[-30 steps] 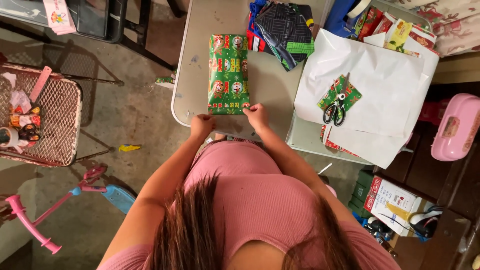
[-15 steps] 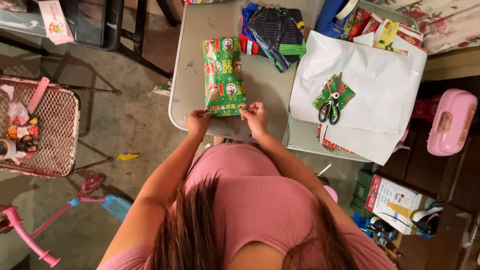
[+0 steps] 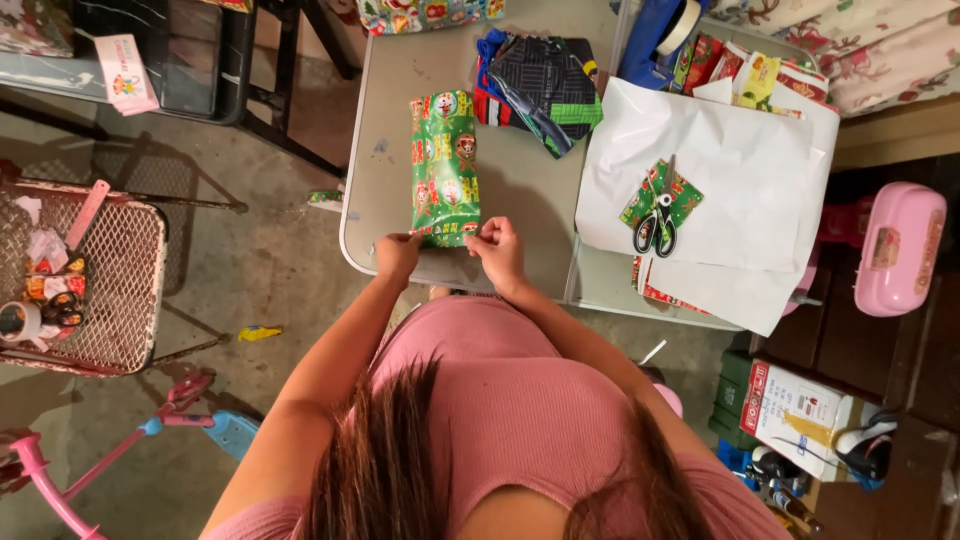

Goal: The person wraps a small rectangular item in green Christmas-themed wrapping paper. They use scissors to cut the paper, fold the edges, and secure the package with tape. The wrapped gift is placed on a nearby table.

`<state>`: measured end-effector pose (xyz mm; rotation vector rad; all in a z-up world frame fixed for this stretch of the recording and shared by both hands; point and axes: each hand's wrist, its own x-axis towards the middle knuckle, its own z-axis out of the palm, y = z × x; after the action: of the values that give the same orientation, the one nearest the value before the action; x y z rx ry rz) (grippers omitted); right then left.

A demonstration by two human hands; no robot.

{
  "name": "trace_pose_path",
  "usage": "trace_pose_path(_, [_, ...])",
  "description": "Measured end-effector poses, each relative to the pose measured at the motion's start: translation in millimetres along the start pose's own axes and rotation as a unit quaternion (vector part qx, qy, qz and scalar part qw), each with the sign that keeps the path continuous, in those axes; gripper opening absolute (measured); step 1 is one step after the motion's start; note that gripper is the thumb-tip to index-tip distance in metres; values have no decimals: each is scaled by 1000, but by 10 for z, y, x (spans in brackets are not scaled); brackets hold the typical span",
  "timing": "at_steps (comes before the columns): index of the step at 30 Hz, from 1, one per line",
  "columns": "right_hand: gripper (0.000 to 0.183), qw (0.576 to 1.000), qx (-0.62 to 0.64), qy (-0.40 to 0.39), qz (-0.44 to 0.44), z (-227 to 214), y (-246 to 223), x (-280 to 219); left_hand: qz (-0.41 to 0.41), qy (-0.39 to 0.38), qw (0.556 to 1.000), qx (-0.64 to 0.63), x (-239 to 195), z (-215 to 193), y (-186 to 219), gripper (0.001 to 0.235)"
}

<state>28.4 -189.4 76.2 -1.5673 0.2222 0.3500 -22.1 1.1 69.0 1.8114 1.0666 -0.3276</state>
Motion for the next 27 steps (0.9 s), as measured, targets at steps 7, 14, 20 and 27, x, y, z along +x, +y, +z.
trace_pose_path(7, [36,995,-58,-62,-58,113,-252,-152,-100,-23,956,-276,-68,20,178,28])
trace_pose_path(14, [37,996,-31,-30,-79,-38,-402,-126,-94,-16,926,-366,409,320,-260,42])
trace_pose_path(20, [35,1000,-8,21,-13,-280,-163,-120,-73,-16,928,-365,259,285,-262,42])
trace_pose_path(27, [33,962,184,106,174,-353,182,-89,-121,-11,872,-474,315,433,-440,37])
